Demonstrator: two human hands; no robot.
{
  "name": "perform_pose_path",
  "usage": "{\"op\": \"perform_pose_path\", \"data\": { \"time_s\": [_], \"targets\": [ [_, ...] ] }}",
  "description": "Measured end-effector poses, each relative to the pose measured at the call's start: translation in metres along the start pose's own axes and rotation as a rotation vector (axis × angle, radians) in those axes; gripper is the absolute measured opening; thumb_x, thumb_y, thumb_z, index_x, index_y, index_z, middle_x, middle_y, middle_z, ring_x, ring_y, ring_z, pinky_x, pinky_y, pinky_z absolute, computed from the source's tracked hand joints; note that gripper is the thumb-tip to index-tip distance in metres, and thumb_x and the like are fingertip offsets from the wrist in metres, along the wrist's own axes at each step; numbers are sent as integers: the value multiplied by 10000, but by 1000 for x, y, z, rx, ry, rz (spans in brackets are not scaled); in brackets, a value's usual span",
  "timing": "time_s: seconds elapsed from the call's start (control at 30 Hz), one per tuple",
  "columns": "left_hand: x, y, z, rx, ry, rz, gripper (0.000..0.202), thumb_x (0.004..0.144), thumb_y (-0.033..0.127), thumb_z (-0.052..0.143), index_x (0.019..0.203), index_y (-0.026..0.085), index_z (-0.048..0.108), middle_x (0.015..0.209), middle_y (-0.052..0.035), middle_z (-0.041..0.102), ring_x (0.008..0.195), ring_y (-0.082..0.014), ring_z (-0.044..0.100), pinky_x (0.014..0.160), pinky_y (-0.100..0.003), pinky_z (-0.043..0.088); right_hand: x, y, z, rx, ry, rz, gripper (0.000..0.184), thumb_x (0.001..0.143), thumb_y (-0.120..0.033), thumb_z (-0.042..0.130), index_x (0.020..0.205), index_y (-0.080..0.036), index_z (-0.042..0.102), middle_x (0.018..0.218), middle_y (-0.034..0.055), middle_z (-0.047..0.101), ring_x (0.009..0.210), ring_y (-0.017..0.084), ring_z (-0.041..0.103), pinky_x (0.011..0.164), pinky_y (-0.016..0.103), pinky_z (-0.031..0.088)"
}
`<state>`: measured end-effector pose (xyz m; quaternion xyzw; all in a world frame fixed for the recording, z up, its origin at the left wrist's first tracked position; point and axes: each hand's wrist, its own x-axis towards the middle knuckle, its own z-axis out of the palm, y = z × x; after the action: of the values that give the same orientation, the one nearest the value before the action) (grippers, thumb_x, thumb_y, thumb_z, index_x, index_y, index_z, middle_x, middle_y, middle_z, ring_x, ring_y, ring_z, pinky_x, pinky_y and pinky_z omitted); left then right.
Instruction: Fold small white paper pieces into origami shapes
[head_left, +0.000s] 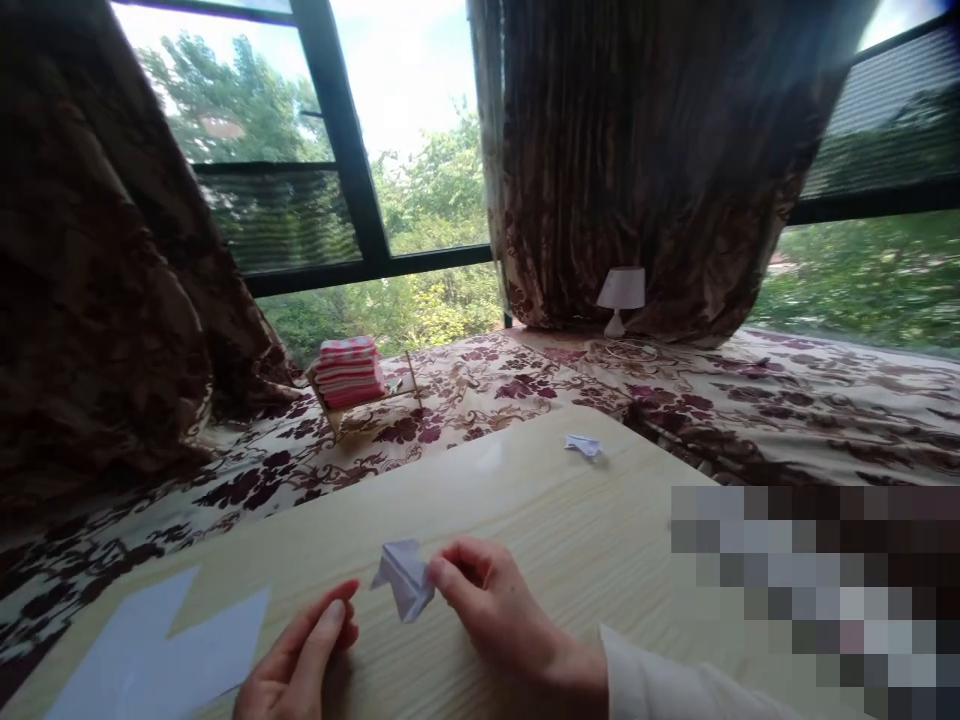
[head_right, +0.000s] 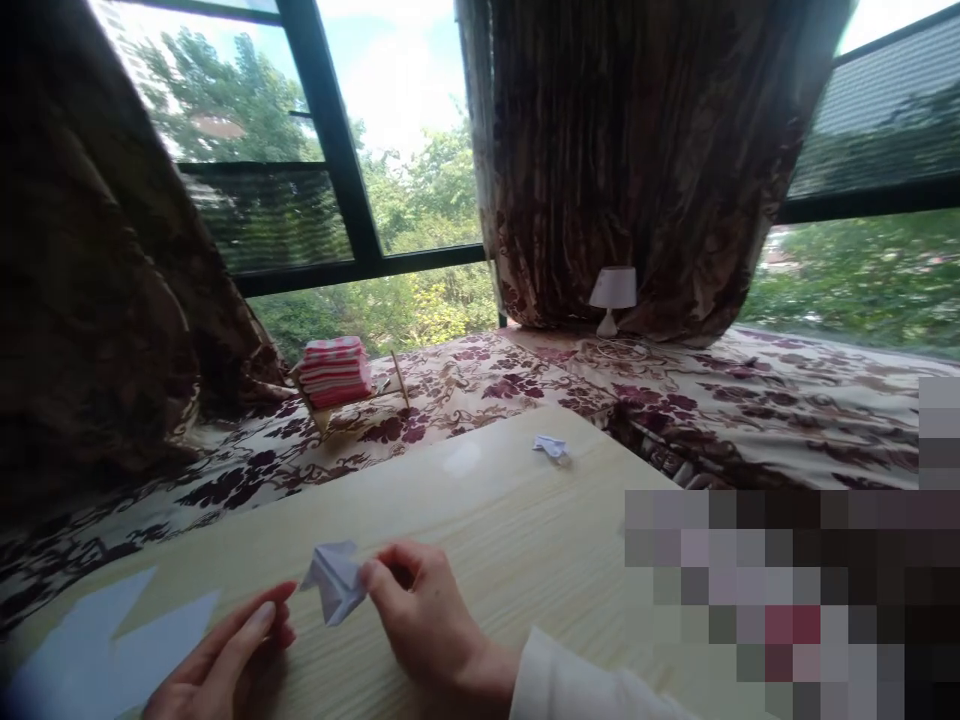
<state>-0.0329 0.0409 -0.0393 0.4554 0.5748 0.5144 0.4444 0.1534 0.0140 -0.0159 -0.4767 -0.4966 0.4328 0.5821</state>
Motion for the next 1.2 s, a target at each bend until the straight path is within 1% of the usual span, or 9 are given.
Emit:
{"op": "perform_pose_path", "data": {
  "time_s": [0.1,0.23,0.4,0.53,0.7,0.87,1.03,1.13,1.2],
  "targets": [
    [-10,9,1,35,-49,74,425,659,503,691,948,193,715,849,-23,701,781,-184,604,736,-256,470,-4,1,1,4,-37,15,262,782,-372,547,640,-154,584,582,-15,517,587,125,454,561,236,365],
    [-19,21,5,79,-111,177,387,804,490,550,980,179,698,815,-30,668,803,-177,588,764,-257,448,-6,7,3,5,-106,38,288,793,-413,570,671,-155,609,619,4,563,627,145,484,592,249,374],
    [-26,26,7,75,-216,220,291,760,414,632,916,181,711,914,-48,679,874,-197,601,776,-253,463,-11,9,6,-83,-150,14,320,824,-442,538,700,-160,623,674,26,605,663,161,513,627,266,403],
    [-29,25,9,33,-298,192,244,768,346,641,937,182,702,835,-29,694,802,-180,612,745,-247,467,-13,11,9,-113,-164,13,325,826,-450,538,682,-169,616,659,24,607,646,158,512,602,262,406],
    [-31,31,11,12,-332,142,189,767,326,629,784,163,722,713,-14,651,718,-162,569,672,-230,448,-12,14,9,-95,-191,22,315,809,-446,557,675,-168,623,645,24,619,625,156,525,575,259,413],
    [-35,31,12,75,-400,190,177,790,294,611,703,181,715,695,-2,596,697,-142,535,656,-214,419,-9,11,6,-99,-199,55,261,804,-420,572,862,-176,644,761,32,646,685,165,556,617,272,434],
    [-38,27,15,103,-446,200,172,792,303,615,751,180,729,715,-17,615,713,-153,558,658,-224,430,-11,7,6,-114,-261,-2,258,808,-402,581,711,-167,623,667,15,590,644,148,527,599,261,430],
    [-35,24,16,50,-434,116,169,757,313,649,829,178,720,742,-23,665,755,-176,600,696,-238,455,-11,8,6,-44,-269,46,263,806,-409,592,732,-158,620,675,16,595,644,140,526,592,251,429],
    [-33,24,16,38,-421,67,192,732,323,669,840,169,710,755,-31,687,763,-189,611,702,-250,465,-11,10,6,1,-272,83,269,804,-415,598,745,-154,619,687,19,605,649,139,534,593,248,431]
  ]
}}
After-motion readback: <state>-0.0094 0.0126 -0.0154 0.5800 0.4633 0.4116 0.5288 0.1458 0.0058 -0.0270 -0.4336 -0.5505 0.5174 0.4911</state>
